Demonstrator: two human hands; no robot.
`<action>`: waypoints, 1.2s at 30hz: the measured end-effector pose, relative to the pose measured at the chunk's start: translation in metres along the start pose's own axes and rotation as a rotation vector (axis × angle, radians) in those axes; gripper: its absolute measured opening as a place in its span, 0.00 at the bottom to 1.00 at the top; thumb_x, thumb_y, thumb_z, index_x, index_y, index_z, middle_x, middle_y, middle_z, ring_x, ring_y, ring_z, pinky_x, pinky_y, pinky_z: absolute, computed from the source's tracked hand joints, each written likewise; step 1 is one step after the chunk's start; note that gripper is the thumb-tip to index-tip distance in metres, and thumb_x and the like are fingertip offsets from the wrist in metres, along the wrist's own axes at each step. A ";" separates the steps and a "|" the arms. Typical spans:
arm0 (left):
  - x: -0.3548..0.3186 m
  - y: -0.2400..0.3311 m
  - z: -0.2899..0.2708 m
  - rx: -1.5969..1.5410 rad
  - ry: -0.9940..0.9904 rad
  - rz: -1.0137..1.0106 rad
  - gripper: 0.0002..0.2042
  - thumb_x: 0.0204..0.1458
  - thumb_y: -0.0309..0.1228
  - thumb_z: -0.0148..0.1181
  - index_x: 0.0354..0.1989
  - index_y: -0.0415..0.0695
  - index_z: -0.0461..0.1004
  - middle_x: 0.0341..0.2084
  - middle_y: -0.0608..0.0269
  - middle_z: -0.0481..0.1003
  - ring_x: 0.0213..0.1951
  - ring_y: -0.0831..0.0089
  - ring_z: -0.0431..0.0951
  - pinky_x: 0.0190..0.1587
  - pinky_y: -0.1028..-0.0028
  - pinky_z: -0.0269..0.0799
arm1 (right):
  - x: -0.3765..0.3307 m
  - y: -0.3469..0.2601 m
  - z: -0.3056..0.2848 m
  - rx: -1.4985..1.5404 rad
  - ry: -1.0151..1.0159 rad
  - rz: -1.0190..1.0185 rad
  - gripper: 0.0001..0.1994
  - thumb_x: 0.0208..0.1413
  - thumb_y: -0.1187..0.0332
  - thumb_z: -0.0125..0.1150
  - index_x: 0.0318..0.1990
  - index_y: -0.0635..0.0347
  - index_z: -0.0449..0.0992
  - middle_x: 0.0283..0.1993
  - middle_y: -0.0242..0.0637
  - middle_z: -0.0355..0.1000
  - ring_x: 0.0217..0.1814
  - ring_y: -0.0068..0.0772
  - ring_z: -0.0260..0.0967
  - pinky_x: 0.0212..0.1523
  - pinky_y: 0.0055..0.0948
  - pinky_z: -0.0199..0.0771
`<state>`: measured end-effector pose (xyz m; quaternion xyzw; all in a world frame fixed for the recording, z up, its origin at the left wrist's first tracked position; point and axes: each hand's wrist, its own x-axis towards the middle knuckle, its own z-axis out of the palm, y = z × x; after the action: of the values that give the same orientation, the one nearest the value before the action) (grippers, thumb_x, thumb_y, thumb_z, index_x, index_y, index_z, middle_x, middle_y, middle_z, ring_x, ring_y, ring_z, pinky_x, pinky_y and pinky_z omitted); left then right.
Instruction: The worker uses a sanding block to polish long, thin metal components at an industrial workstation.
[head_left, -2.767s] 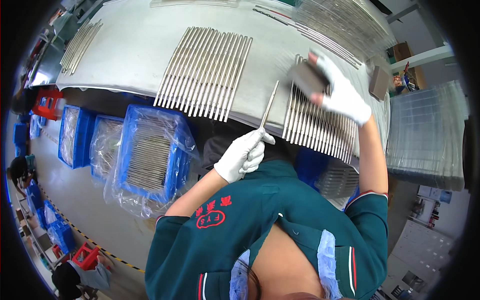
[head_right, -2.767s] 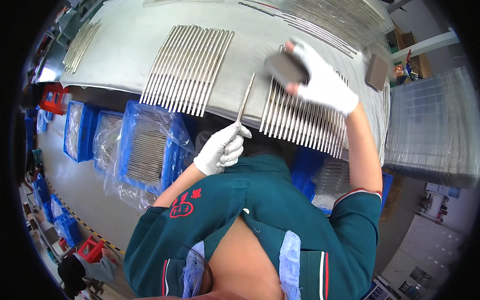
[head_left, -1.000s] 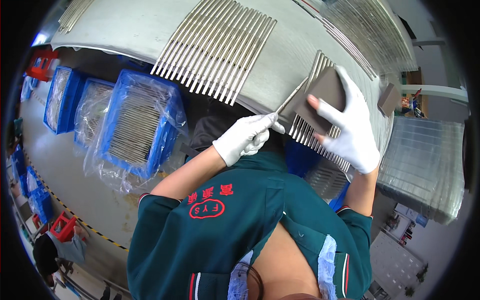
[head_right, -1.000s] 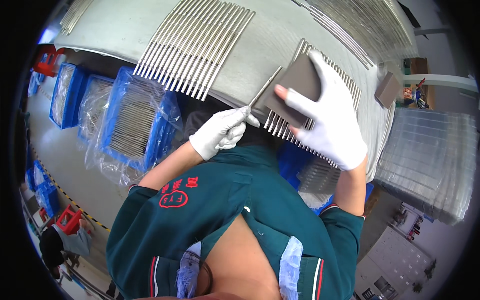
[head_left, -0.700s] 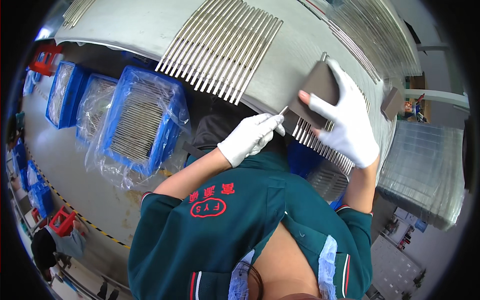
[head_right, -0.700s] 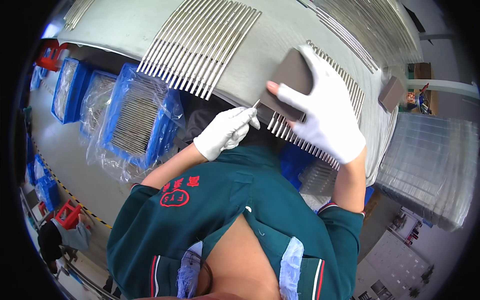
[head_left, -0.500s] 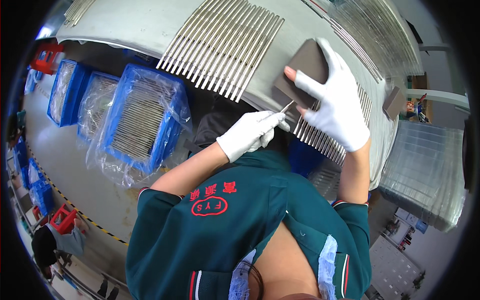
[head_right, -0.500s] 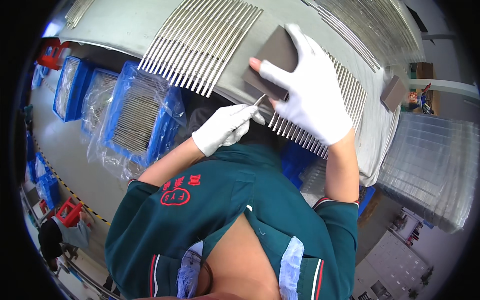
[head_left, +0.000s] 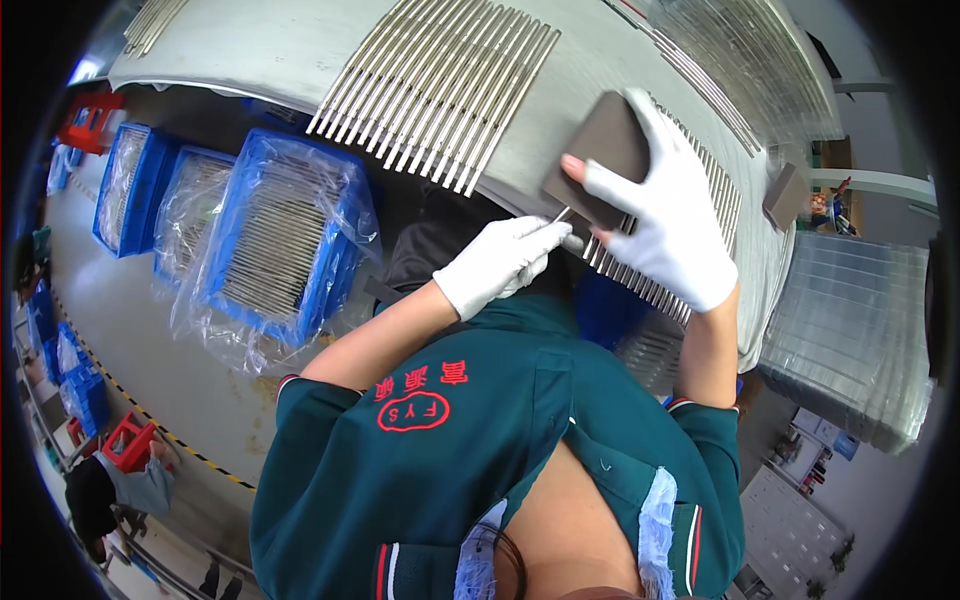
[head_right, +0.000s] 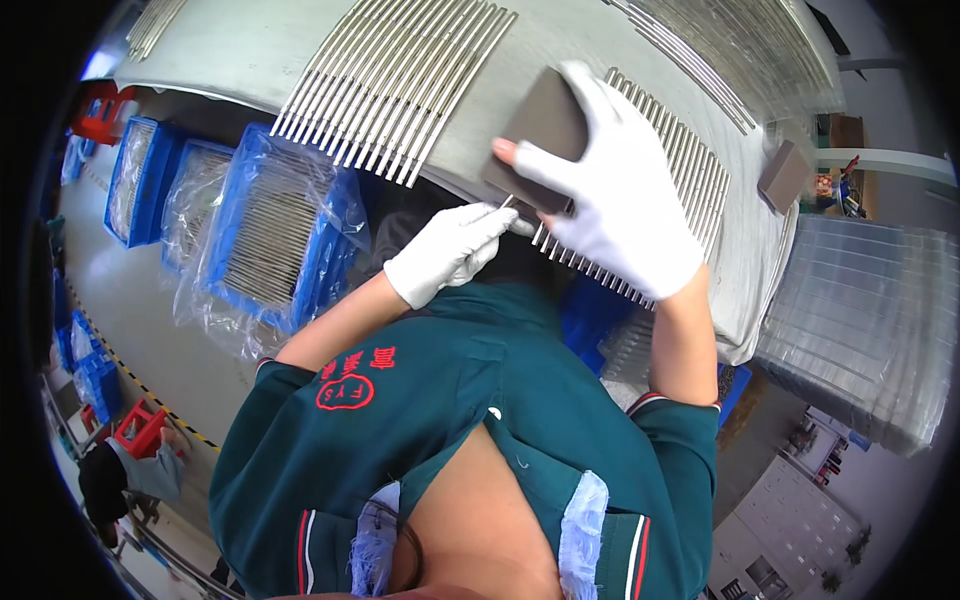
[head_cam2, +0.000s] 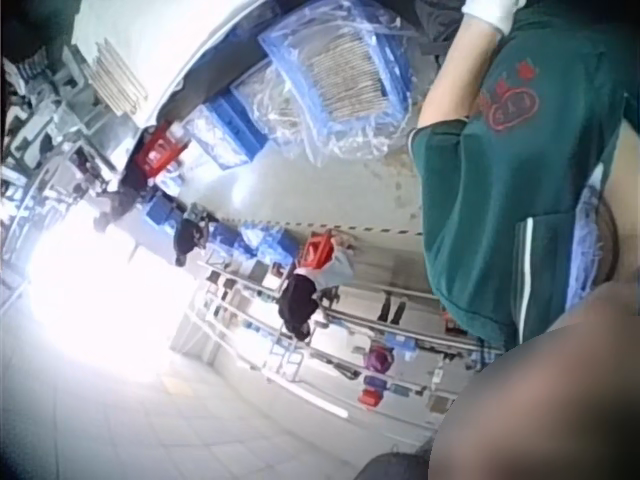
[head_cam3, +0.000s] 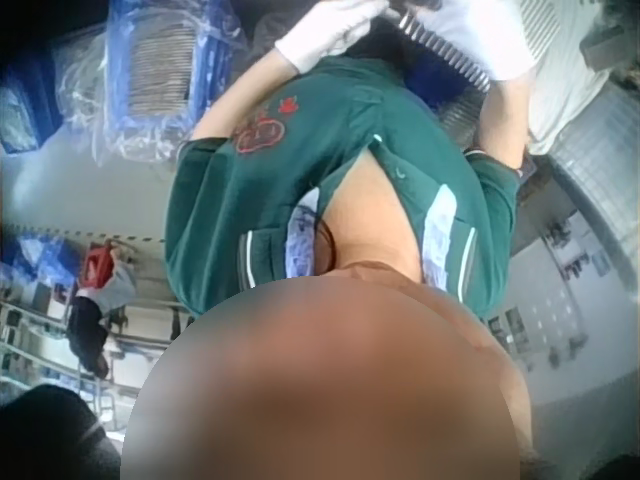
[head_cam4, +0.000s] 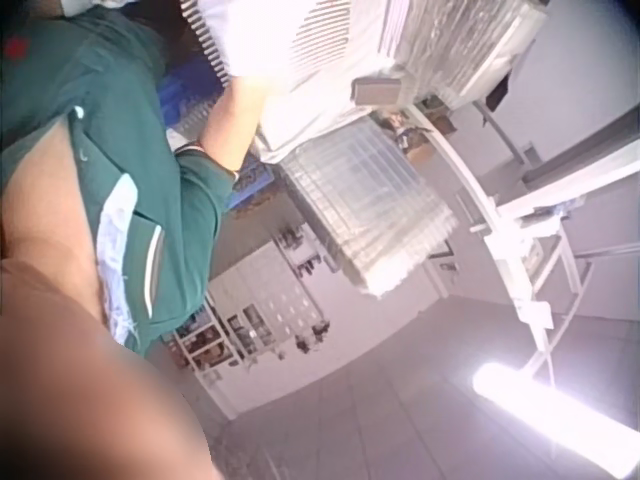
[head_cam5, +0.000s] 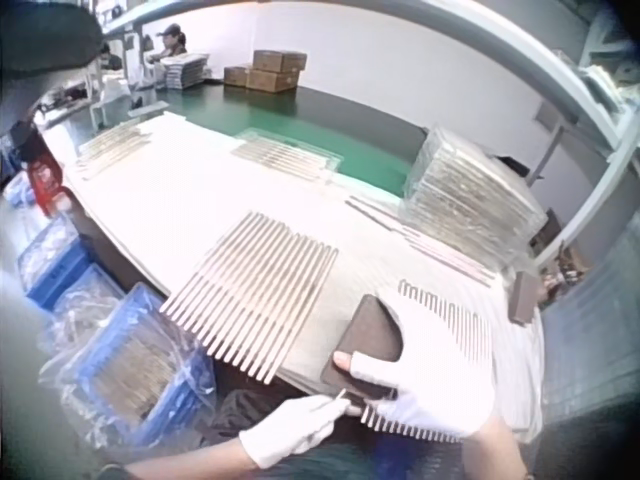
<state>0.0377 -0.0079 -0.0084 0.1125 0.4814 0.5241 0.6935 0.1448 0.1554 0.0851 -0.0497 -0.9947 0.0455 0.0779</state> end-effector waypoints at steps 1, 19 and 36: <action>0.000 -0.001 0.001 0.056 0.039 0.034 0.18 0.62 0.46 0.55 0.44 0.43 0.78 0.14 0.78 0.60 0.13 0.90 0.53 0.14 0.84 0.47 | 0.007 -0.003 0.001 0.016 0.009 -0.008 0.38 0.25 0.72 0.76 0.53 0.31 0.79 0.70 0.58 0.53 0.70 0.61 0.55 0.67 0.47 0.60; -0.003 -0.001 0.008 0.037 0.051 0.064 0.14 0.63 0.42 0.54 0.46 0.45 0.77 0.16 0.80 0.59 0.14 0.92 0.55 0.15 0.86 0.47 | -0.042 0.020 -0.020 -0.011 -0.056 0.137 0.39 0.23 0.73 0.75 0.53 0.32 0.80 0.70 0.59 0.54 0.70 0.60 0.56 0.68 0.46 0.60; -0.001 -0.001 0.002 -0.068 -0.031 0.011 0.19 0.64 0.45 0.53 0.47 0.41 0.78 0.14 0.77 0.59 0.13 0.89 0.52 0.14 0.84 0.46 | -0.014 0.002 -0.009 -0.015 0.012 0.024 0.33 0.29 0.71 0.75 0.52 0.33 0.80 0.68 0.59 0.56 0.66 0.62 0.60 0.65 0.47 0.64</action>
<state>0.0397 -0.0081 -0.0073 0.0994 0.4519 0.5422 0.7013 0.1604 0.1571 0.0919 -0.0623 -0.9938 0.0385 0.0832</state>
